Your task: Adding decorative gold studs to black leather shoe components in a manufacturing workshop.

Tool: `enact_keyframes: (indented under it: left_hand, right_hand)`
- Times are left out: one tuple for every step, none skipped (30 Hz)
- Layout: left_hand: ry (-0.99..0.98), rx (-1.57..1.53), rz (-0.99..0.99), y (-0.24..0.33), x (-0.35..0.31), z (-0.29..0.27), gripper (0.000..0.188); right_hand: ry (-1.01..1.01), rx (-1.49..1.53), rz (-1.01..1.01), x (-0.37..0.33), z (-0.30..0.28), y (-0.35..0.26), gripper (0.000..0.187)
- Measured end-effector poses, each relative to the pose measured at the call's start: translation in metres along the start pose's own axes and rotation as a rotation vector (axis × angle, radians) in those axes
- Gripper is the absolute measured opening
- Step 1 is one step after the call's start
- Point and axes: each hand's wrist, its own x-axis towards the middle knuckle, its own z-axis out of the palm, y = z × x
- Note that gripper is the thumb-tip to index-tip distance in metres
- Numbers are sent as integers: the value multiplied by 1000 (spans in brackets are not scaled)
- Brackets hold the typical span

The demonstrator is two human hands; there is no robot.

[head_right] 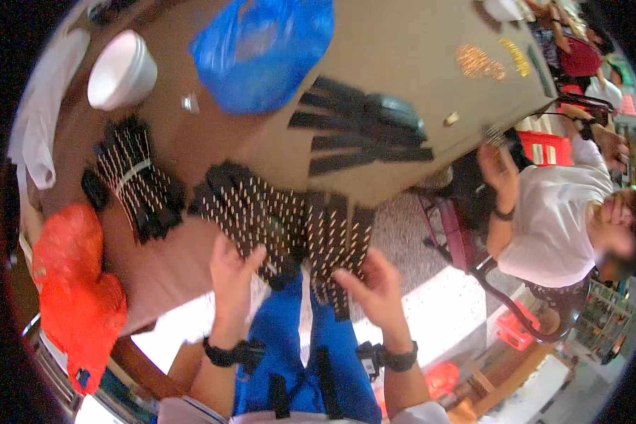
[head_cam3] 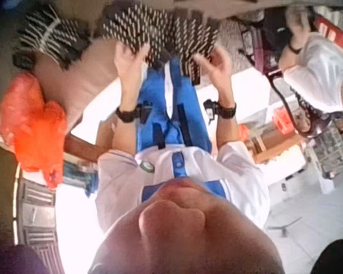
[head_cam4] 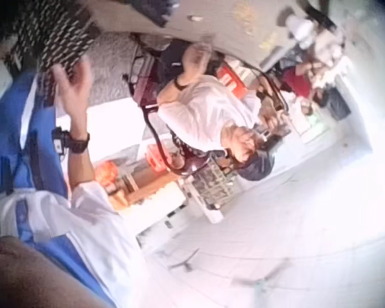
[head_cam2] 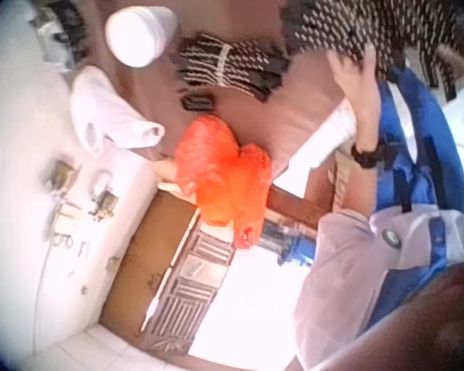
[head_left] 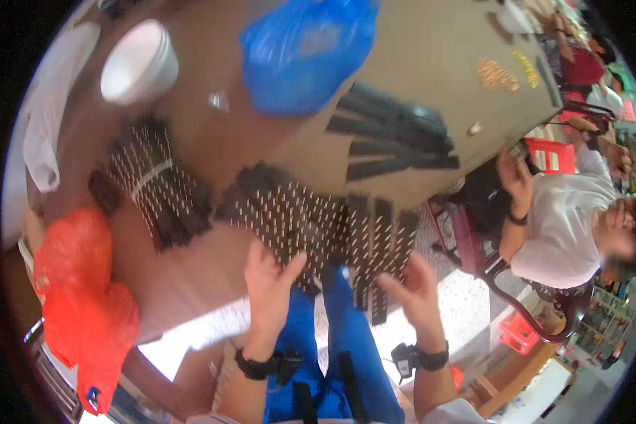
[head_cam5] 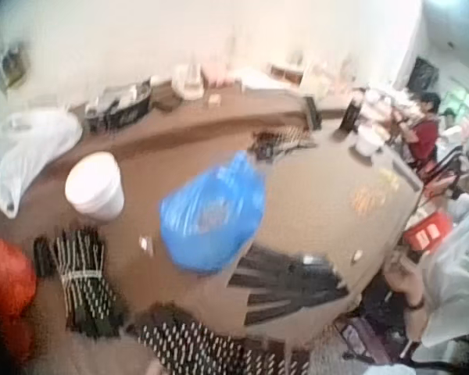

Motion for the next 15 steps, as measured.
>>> enact_keyframes:
  left_hand:
    - [9, -52, -14, -2, -3, 5, 40]
    - [-2, -22, 17, -4, -2, 8, 40]
    - [-20, 3, 36, -6, -4, 14, 39]
    - [-21, 61, 40, 0, -8, 19, 38]
    - [-24, 120, 44, 7, -10, 20, 36]
    - [-15, 79, 85, 9, -11, 17, 37]
    - [-24, 94, 124, 13, -13, 13, 40]
    - [-34, 95, 174, 10, -10, 10, 41]
    - [-40, 95, 222, 6, -6, 8, 43]
    - [-69, 95, 224, 3, 0, 4, 43]
    - [-18, 77, 260, 5, 4, 5, 42]
    - [38, 59, 295, 6, 8, 8, 42]
    - [24, 66, 285, 10, 8, 9, 42]
    - [73, 9, 224, 13, 10, 16, 41]
    - [126, -47, 164, 14, 11, 21, 41]
  right_hand:
    - [-57, 57, 60, -4, -3, 1, 41]
    - [-85, 60, 39, -5, -4, 1, 40]
    - [-100, 58, 25, -6, -6, -4, 39]
    - [-128, 64, 18, -7, -4, -11, 39]
    - [-153, 70, 13, -5, 2, -16, 39]
    - [-176, 112, 78, -3, 9, -12, 39]
    - [-243, 110, 13, 1, 17, -12, 37]
    - [-278, 101, -18, 6, 24, -13, 36]
    - [-324, 12, -72, 13, 27, -12, 37]
    - [-379, 40, -82, 23, 34, -15, 37]
    - [-405, 95, -115, 30, 44, -24, 38]
    - [-419, -2, -223, 36, 50, -36, 39]
    - [-420, 4, -228, 43, 61, -39, 40]
    - [-378, -9, -310, 55, 69, -35, 40]
    - [-340, -21, -390, 65, 75, -33, 40]
